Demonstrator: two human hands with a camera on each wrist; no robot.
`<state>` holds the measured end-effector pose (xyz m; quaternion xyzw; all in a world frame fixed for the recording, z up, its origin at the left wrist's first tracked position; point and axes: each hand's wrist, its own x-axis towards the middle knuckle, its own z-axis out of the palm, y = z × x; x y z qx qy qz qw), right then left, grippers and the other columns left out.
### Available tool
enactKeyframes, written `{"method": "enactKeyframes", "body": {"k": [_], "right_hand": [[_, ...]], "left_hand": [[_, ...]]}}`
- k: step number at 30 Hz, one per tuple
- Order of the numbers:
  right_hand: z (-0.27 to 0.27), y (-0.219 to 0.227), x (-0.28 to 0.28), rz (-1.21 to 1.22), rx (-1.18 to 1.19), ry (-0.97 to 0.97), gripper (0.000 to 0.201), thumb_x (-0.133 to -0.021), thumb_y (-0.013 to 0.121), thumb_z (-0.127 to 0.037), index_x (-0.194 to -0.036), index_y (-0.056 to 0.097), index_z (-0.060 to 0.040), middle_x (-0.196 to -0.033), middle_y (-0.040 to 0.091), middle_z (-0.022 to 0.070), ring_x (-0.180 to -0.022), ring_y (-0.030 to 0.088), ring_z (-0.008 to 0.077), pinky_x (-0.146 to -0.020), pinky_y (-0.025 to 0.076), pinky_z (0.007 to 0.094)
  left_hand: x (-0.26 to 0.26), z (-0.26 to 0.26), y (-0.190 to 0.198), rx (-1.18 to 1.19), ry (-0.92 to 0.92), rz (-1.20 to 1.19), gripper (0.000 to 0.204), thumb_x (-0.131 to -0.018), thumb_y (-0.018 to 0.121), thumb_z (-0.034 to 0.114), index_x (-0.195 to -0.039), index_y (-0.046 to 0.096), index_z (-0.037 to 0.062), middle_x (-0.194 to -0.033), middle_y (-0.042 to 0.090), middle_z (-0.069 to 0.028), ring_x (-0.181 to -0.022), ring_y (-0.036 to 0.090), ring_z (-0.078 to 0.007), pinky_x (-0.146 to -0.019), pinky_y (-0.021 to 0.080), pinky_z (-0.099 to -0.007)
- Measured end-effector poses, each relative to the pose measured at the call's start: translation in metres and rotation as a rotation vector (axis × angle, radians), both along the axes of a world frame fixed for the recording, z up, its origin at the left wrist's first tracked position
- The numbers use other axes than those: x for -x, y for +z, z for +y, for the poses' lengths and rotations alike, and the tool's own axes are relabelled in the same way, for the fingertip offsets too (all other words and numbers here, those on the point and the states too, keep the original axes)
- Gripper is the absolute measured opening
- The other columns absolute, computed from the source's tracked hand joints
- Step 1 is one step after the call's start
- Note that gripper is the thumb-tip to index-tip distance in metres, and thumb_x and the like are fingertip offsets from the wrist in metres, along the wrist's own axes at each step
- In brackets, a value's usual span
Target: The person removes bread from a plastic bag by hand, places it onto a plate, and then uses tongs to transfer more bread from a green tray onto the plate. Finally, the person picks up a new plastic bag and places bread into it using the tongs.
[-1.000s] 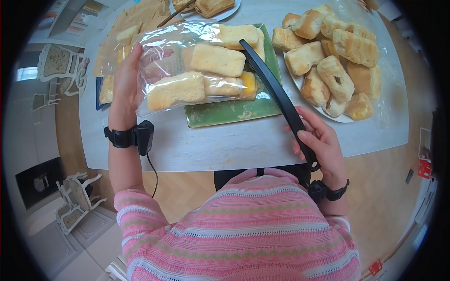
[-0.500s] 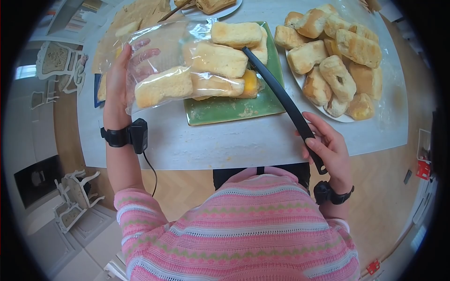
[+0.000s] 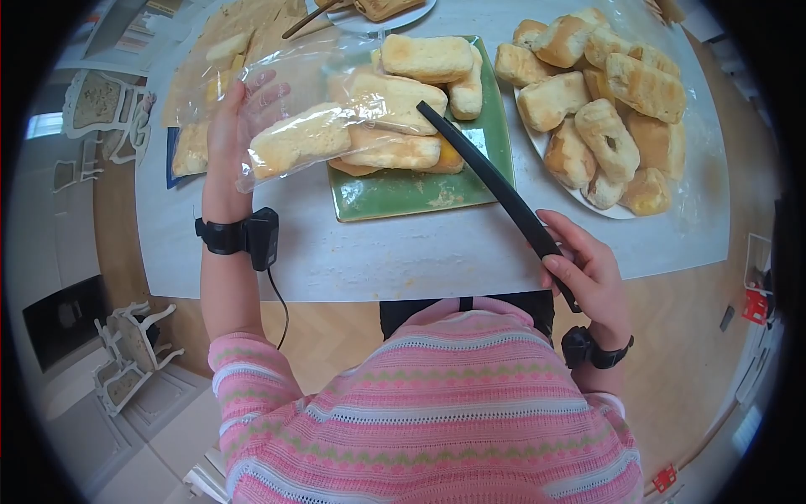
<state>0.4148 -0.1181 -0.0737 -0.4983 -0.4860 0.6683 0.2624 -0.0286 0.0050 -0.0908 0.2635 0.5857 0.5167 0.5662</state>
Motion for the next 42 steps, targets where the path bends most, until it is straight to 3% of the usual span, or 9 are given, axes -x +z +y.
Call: {"method": "enactKeyframes", "body": {"k": [7, 12, 19, 22, 30, 38, 42], "right_hand": [[-0.001, -0.004, -0.014, -0.058, -0.01, -0.032, 0.05, -0.089, 0.057, 0.0, -0.138, 0.048, -0.0003, -0.1, 0.064, 0.0043, -0.065, 0.053, 0.0032, -0.055, 0.043, 0.0186], [-0.005, -0.002, -0.023, -0.097, -0.054, -0.09, 0.051, -0.088, 0.057, 0.001, -0.138, 0.048, -0.0008, -0.111, 0.064, 0.007, -0.065, 0.053, 0.004, -0.054, 0.043, 0.019], [-0.011, 0.004, -0.031, -0.161, -0.047, -0.115, 0.051, -0.088, 0.058, 0.001, -0.138, 0.047, 0.0001, -0.113, 0.063, 0.0077, -0.067, 0.055, 0.0053, -0.055, 0.043, 0.0197], [-0.013, 0.007, -0.026, -0.129, -0.099, -0.159, 0.051, -0.088, 0.058, 0.0, -0.138, 0.048, 0.0006, -0.11, 0.064, 0.0067, -0.068, 0.056, 0.0059, -0.055, 0.044, 0.0202], [-0.01, 0.008, -0.008, -0.085, -0.075, 0.048, 0.05, -0.087, 0.06, -0.002, -0.136, 0.05, 0.0001, -0.1, 0.065, 0.0037, -0.07, 0.057, 0.0051, -0.059, 0.046, 0.0194], [0.001, 0.006, 0.003, 0.005, -0.054, 0.032, 0.051, -0.088, 0.059, -0.002, -0.138, 0.047, 0.0021, -0.111, 0.064, 0.0088, -0.07, 0.057, 0.0067, -0.058, 0.046, 0.0198], [0.01, 0.003, 0.009, 0.204, 0.031, 0.044, 0.054, -0.09, 0.055, 0.0, -0.142, 0.038, 0.0037, -0.114, 0.063, 0.0132, -0.07, 0.057, 0.0077, -0.057, 0.046, 0.02]], "left_hand": [[0.003, 0.002, -0.01, -0.014, 0.0, -0.09, 0.051, -0.102, 0.036, 0.042, -0.133, 0.05, 0.0036, -0.116, 0.061, -0.0147, -0.092, 0.06, -0.0276, -0.083, 0.053, -0.0431], [0.001, 0.0, -0.011, -0.024, 0.008, -0.091, 0.051, -0.102, 0.035, 0.042, -0.133, 0.049, 0.0037, -0.116, 0.061, -0.0144, -0.092, 0.06, -0.0274, -0.083, 0.053, -0.0428], [0.002, 0.001, -0.014, -0.025, 0.018, -0.097, 0.049, -0.103, 0.033, 0.041, -0.13, 0.051, 0.0048, -0.112, 0.063, -0.0123, -0.084, 0.061, -0.0242, -0.077, 0.054, -0.039], [0.001, 0.001, -0.014, -0.035, 0.033, -0.101, 0.048, -0.103, 0.033, 0.041, -0.128, 0.053, 0.005, -0.108, 0.064, -0.0115, -0.08, 0.061, -0.0232, -0.076, 0.054, -0.0377], [-0.004, -0.005, -0.013, -0.021, 0.101, -0.135, 0.048, -0.104, 0.031, 0.04, -0.126, 0.055, 0.0055, -0.107, 0.065, -0.0116, -0.086, 0.061, -0.0245, -0.078, 0.054, -0.0392], [-0.008, -0.005, -0.016, 0.006, 0.123, -0.235, 0.048, -0.104, 0.029, 0.04, -0.126, 0.054, 0.0042, -0.111, 0.063, -0.0117, -0.095, 0.059, -0.0271, -0.086, 0.053, -0.0426], [-0.008, -0.005, -0.02, 0.03, 0.148, -0.255, 0.05, -0.105, 0.027, 0.039, -0.128, 0.052, 0.003, -0.114, 0.063, -0.0131, -0.099, 0.059, -0.0283, -0.089, 0.051, -0.0439]]}}
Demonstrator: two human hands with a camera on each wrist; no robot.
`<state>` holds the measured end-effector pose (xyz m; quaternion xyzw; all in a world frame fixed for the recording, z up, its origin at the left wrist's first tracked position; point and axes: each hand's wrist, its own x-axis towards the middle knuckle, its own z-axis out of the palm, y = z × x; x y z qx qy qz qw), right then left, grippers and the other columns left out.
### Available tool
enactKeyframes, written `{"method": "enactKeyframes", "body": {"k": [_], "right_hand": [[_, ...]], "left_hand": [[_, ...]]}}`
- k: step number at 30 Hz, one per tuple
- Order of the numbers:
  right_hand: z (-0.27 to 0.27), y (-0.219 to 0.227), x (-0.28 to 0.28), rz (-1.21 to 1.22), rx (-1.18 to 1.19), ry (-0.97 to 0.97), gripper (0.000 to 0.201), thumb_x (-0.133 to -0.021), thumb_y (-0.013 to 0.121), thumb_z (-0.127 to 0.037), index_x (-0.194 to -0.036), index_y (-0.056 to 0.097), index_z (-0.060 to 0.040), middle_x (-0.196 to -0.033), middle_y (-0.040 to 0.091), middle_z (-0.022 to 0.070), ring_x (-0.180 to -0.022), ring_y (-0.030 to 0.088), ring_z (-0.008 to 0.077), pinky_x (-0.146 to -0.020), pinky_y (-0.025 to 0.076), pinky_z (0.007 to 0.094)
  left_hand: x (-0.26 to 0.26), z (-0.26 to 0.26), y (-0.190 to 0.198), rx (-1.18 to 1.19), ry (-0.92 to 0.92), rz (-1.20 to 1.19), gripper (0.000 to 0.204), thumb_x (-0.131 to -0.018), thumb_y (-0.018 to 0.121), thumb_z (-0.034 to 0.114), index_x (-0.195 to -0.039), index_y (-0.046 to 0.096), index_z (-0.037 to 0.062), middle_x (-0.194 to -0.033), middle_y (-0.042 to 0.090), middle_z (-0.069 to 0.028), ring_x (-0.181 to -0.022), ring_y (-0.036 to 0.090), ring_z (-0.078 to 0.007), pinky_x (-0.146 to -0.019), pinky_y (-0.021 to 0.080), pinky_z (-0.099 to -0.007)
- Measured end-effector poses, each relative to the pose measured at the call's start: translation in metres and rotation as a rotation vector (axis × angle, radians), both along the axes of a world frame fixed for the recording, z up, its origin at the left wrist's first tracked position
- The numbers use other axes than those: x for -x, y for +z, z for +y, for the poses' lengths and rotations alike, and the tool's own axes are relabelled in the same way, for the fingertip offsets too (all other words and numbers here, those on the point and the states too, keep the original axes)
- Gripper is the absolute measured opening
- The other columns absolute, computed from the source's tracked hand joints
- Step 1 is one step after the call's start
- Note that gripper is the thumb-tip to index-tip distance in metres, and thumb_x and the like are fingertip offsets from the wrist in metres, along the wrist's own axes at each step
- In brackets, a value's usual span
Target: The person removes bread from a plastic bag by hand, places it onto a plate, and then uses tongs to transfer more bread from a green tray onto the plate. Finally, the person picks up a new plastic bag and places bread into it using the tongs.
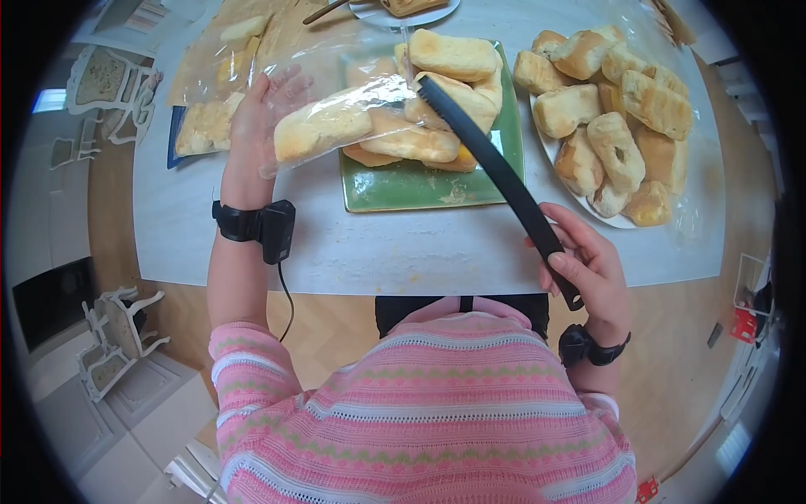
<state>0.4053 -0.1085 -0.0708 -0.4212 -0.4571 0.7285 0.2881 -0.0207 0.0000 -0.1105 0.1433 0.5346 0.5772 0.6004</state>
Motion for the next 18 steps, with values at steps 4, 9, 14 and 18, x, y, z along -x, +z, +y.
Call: {"method": "enactKeyframes", "body": {"k": [4, 9, 14, 18], "right_hand": [[0.003, -0.002, 0.014, 0.059, 0.062, 0.064, 0.057, -0.091, 0.054, 0.0, -0.144, 0.035, 0.0032, -0.114, 0.062, 0.0141, -0.07, 0.057, 0.008, -0.057, 0.046, 0.0199], [0.005, 0.0, 0.032, 0.072, 0.094, 0.07, 0.056, -0.091, 0.052, 0.003, -0.145, 0.034, 0.0021, -0.114, 0.062, 0.0129, -0.072, 0.057, 0.0078, -0.058, 0.045, 0.0196], [0.008, 0.001, 0.051, 0.009, 0.078, 0.097, 0.056, -0.092, 0.052, 0.003, -0.145, 0.035, -0.0013, -0.114, 0.061, 0.0094, -0.073, 0.057, 0.0077, -0.058, 0.045, 0.0197], [0.012, -0.01, 0.064, -0.017, 0.075, 0.103, 0.056, -0.092, 0.054, 0.001, -0.145, 0.036, -0.0022, -0.113, 0.061, 0.0074, -0.073, 0.056, 0.0072, -0.059, 0.046, 0.0204]], "left_hand": [[-0.013, -0.007, 0.007, 0.034, 0.021, -0.028, 0.053, -0.104, 0.027, 0.041, -0.132, 0.048, 0.0019, -0.129, 0.055, -0.0173, -0.11, 0.055, -0.0311, -0.098, 0.047, -0.0462], [-0.017, -0.017, 0.012, 0.051, 0.022, -0.168, 0.055, -0.103, 0.029, 0.044, -0.134, 0.045, 0.0009, -0.138, 0.046, -0.0179, -0.117, 0.05, -0.033, -0.102, 0.044, -0.0474], [-0.016, -0.022, 0.012, 0.055, 0.036, -0.238, 0.049, -0.104, 0.031, 0.041, -0.129, 0.047, 0.0018, -0.129, 0.052, -0.0167, -0.112, 0.052, -0.0339, -0.098, 0.046, -0.0486], [-0.016, -0.02, -0.002, 0.038, 0.065, -0.189, 0.045, -0.104, 0.031, 0.039, -0.124, 0.05, 0.0039, -0.123, 0.056, -0.0145, -0.107, 0.055, -0.0318, -0.093, 0.049, -0.0475]]}}
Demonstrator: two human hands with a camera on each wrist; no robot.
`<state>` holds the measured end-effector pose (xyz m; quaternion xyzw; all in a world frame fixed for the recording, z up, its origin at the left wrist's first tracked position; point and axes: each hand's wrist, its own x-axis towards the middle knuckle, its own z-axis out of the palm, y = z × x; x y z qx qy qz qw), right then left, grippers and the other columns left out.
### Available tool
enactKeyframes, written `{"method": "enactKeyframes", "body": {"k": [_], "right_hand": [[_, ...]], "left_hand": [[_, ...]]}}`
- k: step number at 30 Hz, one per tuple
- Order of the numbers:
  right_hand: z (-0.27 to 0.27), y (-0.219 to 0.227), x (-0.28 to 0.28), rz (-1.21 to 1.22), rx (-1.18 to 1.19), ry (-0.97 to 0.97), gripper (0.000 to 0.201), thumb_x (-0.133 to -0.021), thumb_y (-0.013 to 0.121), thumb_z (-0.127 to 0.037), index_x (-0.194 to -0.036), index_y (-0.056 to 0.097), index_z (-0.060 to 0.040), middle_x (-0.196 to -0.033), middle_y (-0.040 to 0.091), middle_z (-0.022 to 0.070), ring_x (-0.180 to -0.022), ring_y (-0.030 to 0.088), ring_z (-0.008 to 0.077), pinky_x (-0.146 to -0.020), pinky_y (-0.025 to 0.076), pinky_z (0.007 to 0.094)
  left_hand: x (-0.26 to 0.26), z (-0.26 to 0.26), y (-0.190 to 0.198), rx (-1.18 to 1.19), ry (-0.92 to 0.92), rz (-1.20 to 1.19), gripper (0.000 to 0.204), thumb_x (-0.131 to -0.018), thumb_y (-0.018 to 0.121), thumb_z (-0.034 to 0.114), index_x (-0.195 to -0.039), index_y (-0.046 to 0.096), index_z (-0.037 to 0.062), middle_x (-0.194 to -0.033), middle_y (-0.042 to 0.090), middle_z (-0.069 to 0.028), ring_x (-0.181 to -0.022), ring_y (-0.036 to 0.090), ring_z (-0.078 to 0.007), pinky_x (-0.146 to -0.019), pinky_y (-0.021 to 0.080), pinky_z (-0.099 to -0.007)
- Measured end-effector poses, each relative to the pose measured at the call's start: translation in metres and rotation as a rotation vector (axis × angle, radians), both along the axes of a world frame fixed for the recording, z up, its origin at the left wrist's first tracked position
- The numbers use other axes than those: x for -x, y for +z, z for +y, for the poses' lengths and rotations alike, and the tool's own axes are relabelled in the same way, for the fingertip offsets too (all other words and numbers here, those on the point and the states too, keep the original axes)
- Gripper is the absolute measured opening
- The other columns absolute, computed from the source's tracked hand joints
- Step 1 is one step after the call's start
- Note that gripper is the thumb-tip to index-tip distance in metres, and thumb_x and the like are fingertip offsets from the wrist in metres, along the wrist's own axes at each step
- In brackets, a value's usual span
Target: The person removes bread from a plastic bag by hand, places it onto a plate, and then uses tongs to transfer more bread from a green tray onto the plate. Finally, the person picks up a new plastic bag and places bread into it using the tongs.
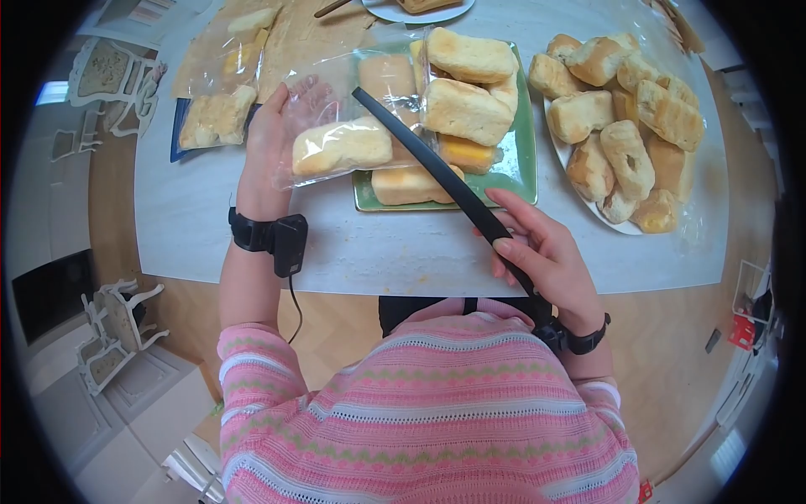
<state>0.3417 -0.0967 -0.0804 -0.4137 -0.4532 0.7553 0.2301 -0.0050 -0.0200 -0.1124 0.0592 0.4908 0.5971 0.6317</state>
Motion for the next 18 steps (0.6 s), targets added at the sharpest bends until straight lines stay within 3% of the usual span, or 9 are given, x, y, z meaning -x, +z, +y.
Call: {"method": "enactKeyframes", "body": {"k": [8, 18], "right_hand": [[-0.001, -0.012, 0.004, -0.026, -0.013, 0.0, 0.056, -0.093, 0.055, 0.0, -0.145, 0.036, -0.0027, -0.111, 0.062, 0.0054, -0.074, 0.056, 0.0063, -0.06, 0.047, 0.0209], [-0.004, -0.015, 0.005, -0.015, -0.021, -0.004, 0.056, -0.093, 0.054, 0.0, -0.145, 0.036, -0.0024, -0.112, 0.062, 0.0059, -0.074, 0.056, 0.0064, -0.06, 0.046, 0.0209]], "left_hand": [[-0.001, -0.009, -0.015, 0.013, 0.031, 0.043, 0.04, -0.104, 0.033, 0.039, -0.115, 0.054, 0.0065, -0.11, 0.061, -0.0095, -0.095, 0.06, -0.03, -0.081, 0.052, -0.0458], [0.003, -0.027, -0.005, -0.018, -0.004, -0.064, 0.045, -0.102, 0.037, 0.043, -0.116, 0.052, 0.0029, -0.113, 0.058, -0.0183, -0.105, 0.058, -0.0337, -0.091, 0.049, -0.0481]]}}
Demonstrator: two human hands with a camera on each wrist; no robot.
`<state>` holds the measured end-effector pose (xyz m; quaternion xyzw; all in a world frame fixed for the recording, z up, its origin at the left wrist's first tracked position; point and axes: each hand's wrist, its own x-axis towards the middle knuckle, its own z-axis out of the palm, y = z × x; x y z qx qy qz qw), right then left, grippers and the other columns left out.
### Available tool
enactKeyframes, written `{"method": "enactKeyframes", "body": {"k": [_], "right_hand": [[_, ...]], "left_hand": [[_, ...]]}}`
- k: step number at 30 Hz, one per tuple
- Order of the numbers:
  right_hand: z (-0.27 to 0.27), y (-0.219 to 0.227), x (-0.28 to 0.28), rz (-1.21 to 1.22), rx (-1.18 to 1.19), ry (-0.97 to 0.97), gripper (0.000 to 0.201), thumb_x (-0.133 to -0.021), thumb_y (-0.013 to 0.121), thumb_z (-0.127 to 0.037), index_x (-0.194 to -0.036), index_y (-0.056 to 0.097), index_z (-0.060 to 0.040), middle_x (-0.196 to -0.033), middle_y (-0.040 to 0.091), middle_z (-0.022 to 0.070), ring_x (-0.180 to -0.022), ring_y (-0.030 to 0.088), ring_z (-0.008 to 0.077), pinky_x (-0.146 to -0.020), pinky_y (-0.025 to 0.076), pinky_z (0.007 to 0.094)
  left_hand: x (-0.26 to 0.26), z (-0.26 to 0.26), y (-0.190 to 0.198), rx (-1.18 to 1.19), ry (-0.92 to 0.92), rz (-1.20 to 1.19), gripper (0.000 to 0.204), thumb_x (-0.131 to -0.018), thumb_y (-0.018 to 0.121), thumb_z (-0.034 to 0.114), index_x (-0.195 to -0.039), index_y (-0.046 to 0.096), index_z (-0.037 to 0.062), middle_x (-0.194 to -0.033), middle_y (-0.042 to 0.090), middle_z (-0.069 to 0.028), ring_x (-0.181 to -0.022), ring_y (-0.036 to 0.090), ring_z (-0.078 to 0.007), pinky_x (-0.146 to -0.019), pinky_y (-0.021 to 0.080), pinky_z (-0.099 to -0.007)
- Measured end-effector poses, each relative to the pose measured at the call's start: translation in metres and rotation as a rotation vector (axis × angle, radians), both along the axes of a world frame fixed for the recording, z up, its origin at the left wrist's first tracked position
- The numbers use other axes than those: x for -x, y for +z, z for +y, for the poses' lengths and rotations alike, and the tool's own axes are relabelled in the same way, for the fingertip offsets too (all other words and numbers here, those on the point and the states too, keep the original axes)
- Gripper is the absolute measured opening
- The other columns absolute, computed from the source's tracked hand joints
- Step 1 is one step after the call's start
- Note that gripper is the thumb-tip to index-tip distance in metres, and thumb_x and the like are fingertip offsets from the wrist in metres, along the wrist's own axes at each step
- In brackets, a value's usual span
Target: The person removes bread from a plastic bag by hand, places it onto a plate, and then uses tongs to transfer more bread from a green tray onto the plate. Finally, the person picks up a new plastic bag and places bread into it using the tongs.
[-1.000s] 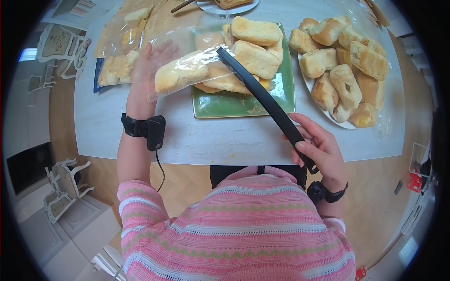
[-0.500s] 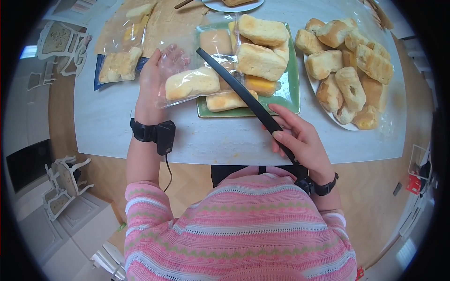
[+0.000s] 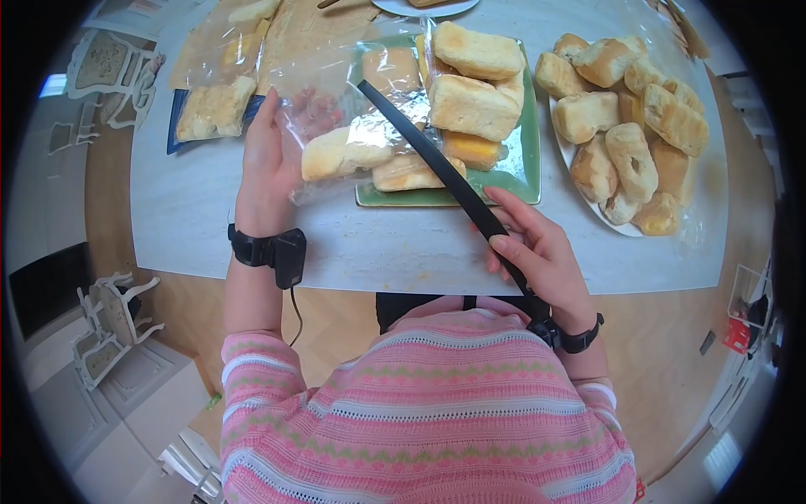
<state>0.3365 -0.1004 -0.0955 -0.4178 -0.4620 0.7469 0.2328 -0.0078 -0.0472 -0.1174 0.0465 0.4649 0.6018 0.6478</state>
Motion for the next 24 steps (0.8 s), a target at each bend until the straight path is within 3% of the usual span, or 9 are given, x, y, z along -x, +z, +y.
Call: {"method": "enactKeyframes", "body": {"k": [2, 6, 9, 11, 14, 18, 20, 24], "right_hand": [[0.0, 0.001, 0.001, 0.002, 0.0, -0.013, 0.056, -0.093, 0.054, 0.0, -0.145, 0.036, -0.0022, -0.112, 0.062, 0.0062, -0.074, 0.056, 0.0067, -0.059, 0.046, 0.0211], [-0.001, 0.001, 0.001, 0.002, 0.005, -0.016, 0.056, -0.093, 0.055, 0.001, -0.145, 0.036, -0.0021, -0.113, 0.061, 0.0064, -0.074, 0.056, 0.0068, -0.059, 0.046, 0.0213], [-0.001, 0.001, 0.001, 0.008, 0.012, -0.018, 0.055, -0.093, 0.054, 0.001, -0.145, 0.036, -0.0021, -0.113, 0.061, 0.0066, -0.074, 0.056, 0.007, -0.059, 0.046, 0.0212], [-0.001, 0.0, 0.002, 0.02, 0.009, -0.019, 0.055, -0.093, 0.054, 0.001, -0.145, 0.037, -0.0022, -0.113, 0.061, 0.0066, -0.074, 0.057, 0.0071, -0.059, 0.046, 0.0212], [-0.001, -0.001, 0.002, 0.023, 0.007, -0.015, 0.056, -0.093, 0.054, 0.001, -0.145, 0.036, -0.0023, -0.115, 0.061, 0.0067, -0.074, 0.057, 0.0072, -0.059, 0.046, 0.0211], [-0.003, -0.001, -0.001, 0.044, 0.011, -0.028, 0.056, -0.093, 0.054, 0.001, -0.146, 0.036, -0.0026, -0.116, 0.06, 0.007, -0.074, 0.057, 0.0073, -0.059, 0.046, 0.021], [-0.004, -0.001, -0.003, 0.073, -0.004, -0.036, 0.057, -0.092, 0.054, 0.002, -0.146, 0.035, -0.0027, -0.118, 0.06, 0.0078, -0.074, 0.057, 0.0077, -0.06, 0.046, 0.021], [-0.006, -0.002, -0.007, 0.091, -0.009, -0.057, 0.058, -0.092, 0.054, 0.002, -0.146, 0.034, -0.0026, -0.119, 0.06, 0.0086, -0.075, 0.057, 0.008, -0.06, 0.046, 0.021]], "left_hand": [[-0.001, -0.009, 0.003, -0.027, -0.033, -0.031, 0.045, -0.101, 0.04, 0.043, -0.121, 0.048, 0.0023, -0.117, 0.056, -0.0218, -0.111, 0.056, -0.0371, -0.097, 0.046, -0.0525], [0.003, -0.032, 0.009, -0.057, -0.123, -0.083, 0.046, -0.1, 0.044, 0.04, -0.128, 0.043, 0.0032, -0.12, 0.054, -0.0239, -0.113, 0.056, -0.0385, -0.094, 0.049, -0.0544], [-0.001, -0.046, 0.02, -0.08, -0.25, -0.017, 0.045, -0.097, 0.055, 0.028, -0.133, 0.041, 0.0043, -0.12, 0.056, -0.0217, -0.108, 0.06, -0.0331, -0.084, 0.057, -0.0477], [0.0, -0.051, 0.022, -0.093, -0.324, 0.286, 0.049, -0.091, 0.063, 0.014, -0.135, 0.042, 0.0056, -0.118, 0.059, -0.0172, -0.105, 0.063, -0.0251, -0.075, 0.06, -0.0357], [-0.002, -0.051, 0.028, -0.078, -0.334, 0.491, 0.048, -0.089, 0.062, 0.009, -0.134, 0.045, 0.0015, -0.118, 0.059, -0.013, -0.105, 0.063, -0.0205, -0.082, 0.057, -0.0312], [-0.008, -0.046, 0.034, -0.123, -0.219, 0.527, 0.046, -0.09, 0.063, 0.011, -0.132, 0.048, 0.0008, -0.117, 0.06, -0.0108, -0.102, 0.063, -0.0173, -0.08, 0.056, -0.0289], [-0.013, -0.042, 0.045, -0.235, -0.124, 0.602, 0.037, -0.09, 0.066, 0.013, -0.122, 0.056, -0.0025, -0.109, 0.064, -0.0108, -0.092, 0.065, -0.0162, -0.073, 0.057, -0.028], [-0.015, -0.032, 0.054, -0.279, -0.084, 0.684, 0.033, -0.092, 0.065, 0.016, -0.118, 0.06, -0.0022, -0.107, 0.066, -0.0103, -0.093, 0.065, -0.0155, -0.075, 0.056, -0.0294]]}}
